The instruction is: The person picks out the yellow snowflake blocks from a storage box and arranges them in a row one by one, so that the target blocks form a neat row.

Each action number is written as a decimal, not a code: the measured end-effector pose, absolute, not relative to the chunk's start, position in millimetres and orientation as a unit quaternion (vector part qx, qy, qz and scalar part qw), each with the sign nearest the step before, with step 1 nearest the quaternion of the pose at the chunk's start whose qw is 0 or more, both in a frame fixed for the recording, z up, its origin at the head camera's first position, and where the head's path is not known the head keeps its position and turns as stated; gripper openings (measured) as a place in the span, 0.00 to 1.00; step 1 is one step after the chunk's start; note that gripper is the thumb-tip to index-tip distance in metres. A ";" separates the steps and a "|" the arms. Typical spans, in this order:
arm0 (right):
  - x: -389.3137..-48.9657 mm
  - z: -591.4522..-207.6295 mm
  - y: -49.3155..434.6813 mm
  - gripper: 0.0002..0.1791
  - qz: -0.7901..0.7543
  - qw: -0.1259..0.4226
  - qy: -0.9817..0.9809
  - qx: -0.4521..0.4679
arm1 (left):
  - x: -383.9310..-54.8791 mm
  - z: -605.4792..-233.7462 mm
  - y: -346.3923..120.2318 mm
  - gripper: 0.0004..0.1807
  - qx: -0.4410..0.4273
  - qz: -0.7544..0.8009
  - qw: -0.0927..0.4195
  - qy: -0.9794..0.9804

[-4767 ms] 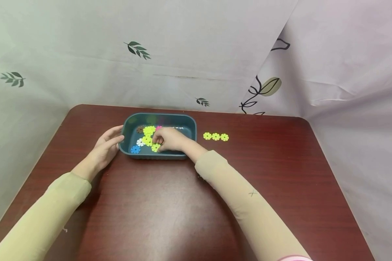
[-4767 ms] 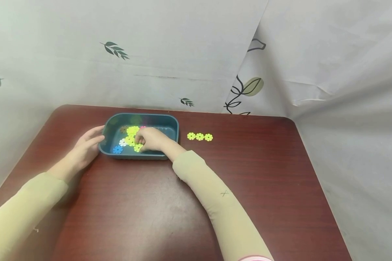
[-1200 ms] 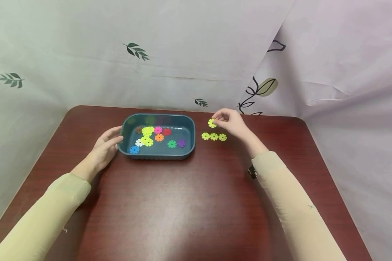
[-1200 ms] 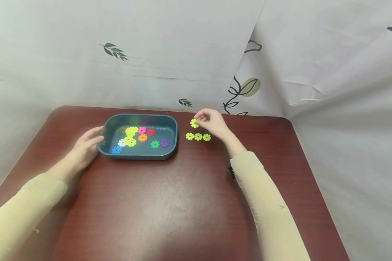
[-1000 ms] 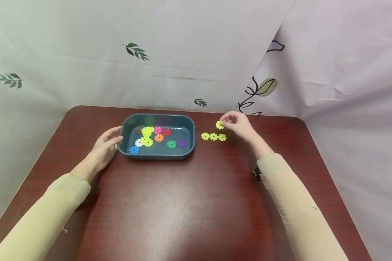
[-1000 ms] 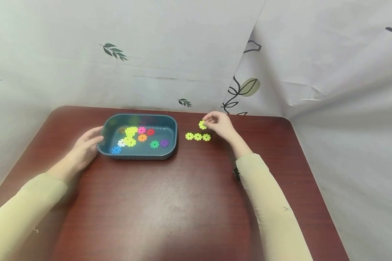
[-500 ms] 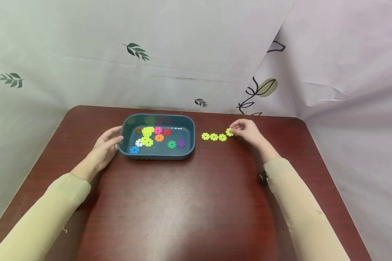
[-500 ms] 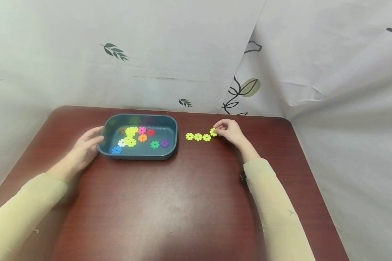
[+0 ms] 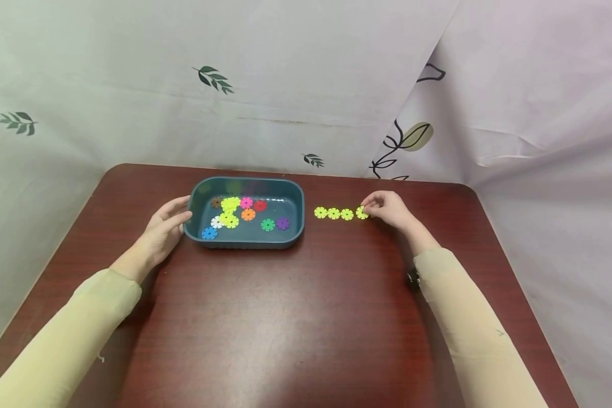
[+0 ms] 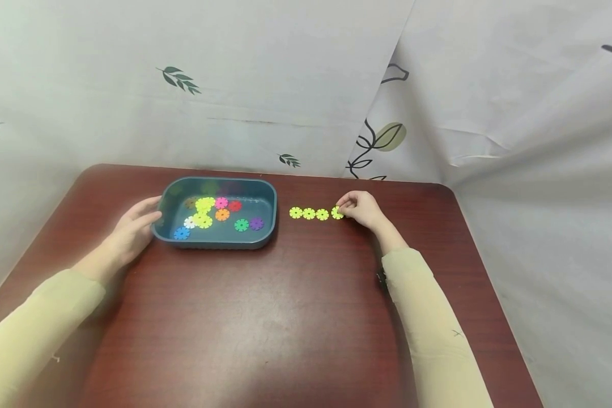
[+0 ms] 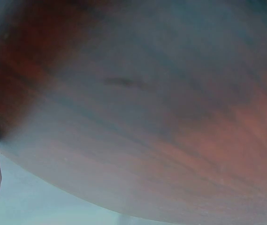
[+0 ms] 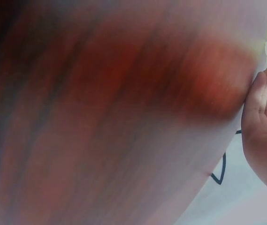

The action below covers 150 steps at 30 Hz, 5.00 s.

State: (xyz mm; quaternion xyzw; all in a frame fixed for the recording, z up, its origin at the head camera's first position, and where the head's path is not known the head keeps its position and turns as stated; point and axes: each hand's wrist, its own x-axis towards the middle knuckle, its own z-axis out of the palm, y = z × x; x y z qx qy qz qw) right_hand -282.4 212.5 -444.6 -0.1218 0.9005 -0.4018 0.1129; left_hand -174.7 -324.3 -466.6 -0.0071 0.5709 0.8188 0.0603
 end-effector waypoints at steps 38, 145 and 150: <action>-281.1 -446.4 206.7 0.07 -0.363 0.092 0.919 -0.126 | -175.1 -468.1 -324.3 0.19 0.003 0.820 0.054 0.570; -266.4 -430.9 -82.4 0.15 -0.357 0.190 0.845 -0.351 | -174.2 -467.8 -322.6 0.18 -0.001 0.810 0.046 0.584; -268.7 -435.2 -83.7 0.16 -0.318 0.182 0.855 -0.367 | -174.2 -467.9 -322.1 0.18 -0.004 0.811 0.045 0.584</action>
